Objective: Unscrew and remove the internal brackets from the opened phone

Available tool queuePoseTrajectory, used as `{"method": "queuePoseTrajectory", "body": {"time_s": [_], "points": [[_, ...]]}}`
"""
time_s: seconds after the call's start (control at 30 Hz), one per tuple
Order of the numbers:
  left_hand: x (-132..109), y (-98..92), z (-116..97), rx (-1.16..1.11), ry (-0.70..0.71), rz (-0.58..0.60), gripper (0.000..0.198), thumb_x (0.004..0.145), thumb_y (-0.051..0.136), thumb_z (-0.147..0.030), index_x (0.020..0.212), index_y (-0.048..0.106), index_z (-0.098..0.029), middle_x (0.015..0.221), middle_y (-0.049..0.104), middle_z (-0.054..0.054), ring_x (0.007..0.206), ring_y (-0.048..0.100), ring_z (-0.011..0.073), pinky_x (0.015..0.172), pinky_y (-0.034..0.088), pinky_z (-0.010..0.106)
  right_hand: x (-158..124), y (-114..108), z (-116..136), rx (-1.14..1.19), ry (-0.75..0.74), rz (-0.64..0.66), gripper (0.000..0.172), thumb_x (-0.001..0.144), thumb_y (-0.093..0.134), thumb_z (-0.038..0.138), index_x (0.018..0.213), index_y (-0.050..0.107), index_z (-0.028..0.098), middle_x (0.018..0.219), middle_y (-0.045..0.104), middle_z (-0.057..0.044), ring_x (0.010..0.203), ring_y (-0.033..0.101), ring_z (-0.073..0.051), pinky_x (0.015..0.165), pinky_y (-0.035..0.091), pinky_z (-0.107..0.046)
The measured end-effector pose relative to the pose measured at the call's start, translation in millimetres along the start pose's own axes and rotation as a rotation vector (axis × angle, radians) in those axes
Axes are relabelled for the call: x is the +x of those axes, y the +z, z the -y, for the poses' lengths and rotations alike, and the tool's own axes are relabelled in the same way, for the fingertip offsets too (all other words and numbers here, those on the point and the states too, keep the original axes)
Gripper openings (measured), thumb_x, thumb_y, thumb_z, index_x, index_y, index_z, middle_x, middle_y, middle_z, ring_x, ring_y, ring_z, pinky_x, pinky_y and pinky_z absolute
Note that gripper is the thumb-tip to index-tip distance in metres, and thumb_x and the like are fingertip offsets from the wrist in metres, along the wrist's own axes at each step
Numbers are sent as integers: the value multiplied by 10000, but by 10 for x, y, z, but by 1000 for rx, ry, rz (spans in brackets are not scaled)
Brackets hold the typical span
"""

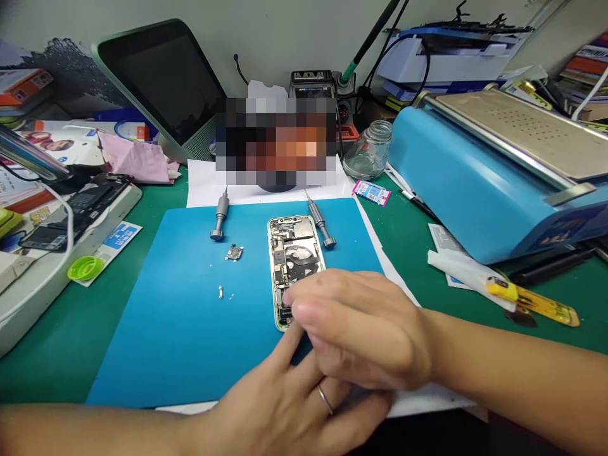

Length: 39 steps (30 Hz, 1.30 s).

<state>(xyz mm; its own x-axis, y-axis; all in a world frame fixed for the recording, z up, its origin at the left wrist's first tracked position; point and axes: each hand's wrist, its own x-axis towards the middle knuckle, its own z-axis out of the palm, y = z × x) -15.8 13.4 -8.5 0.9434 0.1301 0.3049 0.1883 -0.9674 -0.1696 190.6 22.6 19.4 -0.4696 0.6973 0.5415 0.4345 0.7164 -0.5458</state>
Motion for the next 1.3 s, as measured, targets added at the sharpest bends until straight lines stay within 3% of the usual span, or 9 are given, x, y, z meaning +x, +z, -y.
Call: {"method": "queuePoseTrajectory", "body": {"time_s": [0.07,0.17,0.2,0.37,0.43,0.67,0.83,1.07,1.3], "points": [[-6,12,-6,-2,-26,-39,433,1125,342,-295,1424,609,-459,1358,691,-73,1274,593,233,1096,339,516,-9,15,-49,24,31,-3,769,843,743,46,1497,522,384,1168,812,-35,1007,817,-245,800,732,-330],[-6,34,-23,-15,-52,-73,414,1122,366,-292,1405,628,-443,1215,729,-58,1108,636,206,1070,347,503,24,60,-95,46,86,-35,397,880,768,172,1249,702,304,1000,826,-44,960,819,-251,860,726,-362],[-5,38,-27,-21,-56,-75,409,1120,373,-292,1402,631,-437,1189,732,-53,1090,637,204,1070,346,503,43,74,-92,47,87,-52,359,887,762,178,1222,710,297,981,823,-45,949,817,-247,866,723,-360],[-3,34,-20,-28,-60,-78,399,1115,384,-316,1410,626,-432,1252,716,-43,1273,589,257,1087,336,498,112,89,7,49,72,-100,832,836,665,-21,1531,483,399,1147,799,-42,968,798,-213,778,717,-318],[-2,26,-13,-33,-59,-71,399,1117,381,-314,1413,623,-431,1273,715,-50,1293,584,251,1076,351,483,115,91,20,89,67,-137,906,819,661,-44,1580,433,390,1171,780,-57,982,785,-220,746,719,-323],[16,-4,3,-36,-56,-45,402,1119,380,-324,1444,601,-409,1396,680,-42,1344,570,264,1062,368,478,93,115,-13,131,111,-170,888,818,625,-97,1554,469,375,1080,752,-43,1011,771,-214,742,707,-316],[13,13,12,-45,-22,-39,421,1116,358,-305,1450,597,-397,1321,706,-30,1267,611,256,1051,373,493,65,115,-15,172,99,-170,880,805,671,-81,1543,477,358,1210,714,-57,1056,755,-226,837,711,-365],[15,-27,5,-48,-15,31,437,1120,351,-316,1512,538,-356,1466,621,39,1421,506,324,1084,367,499,85,149,22,196,175,-159,839,873,578,-83,1550,435,392,1098,723,-36,1067,765,-219,748,711,-326],[14,-4,1,-61,-25,4,422,1106,394,-342,1491,564,-359,1465,632,25,1413,519,332,1089,352,498,86,157,49,233,211,-181,807,896,584,-51,1541,449,415,1078,708,-31,975,764,-207,719,713,-321]]}}
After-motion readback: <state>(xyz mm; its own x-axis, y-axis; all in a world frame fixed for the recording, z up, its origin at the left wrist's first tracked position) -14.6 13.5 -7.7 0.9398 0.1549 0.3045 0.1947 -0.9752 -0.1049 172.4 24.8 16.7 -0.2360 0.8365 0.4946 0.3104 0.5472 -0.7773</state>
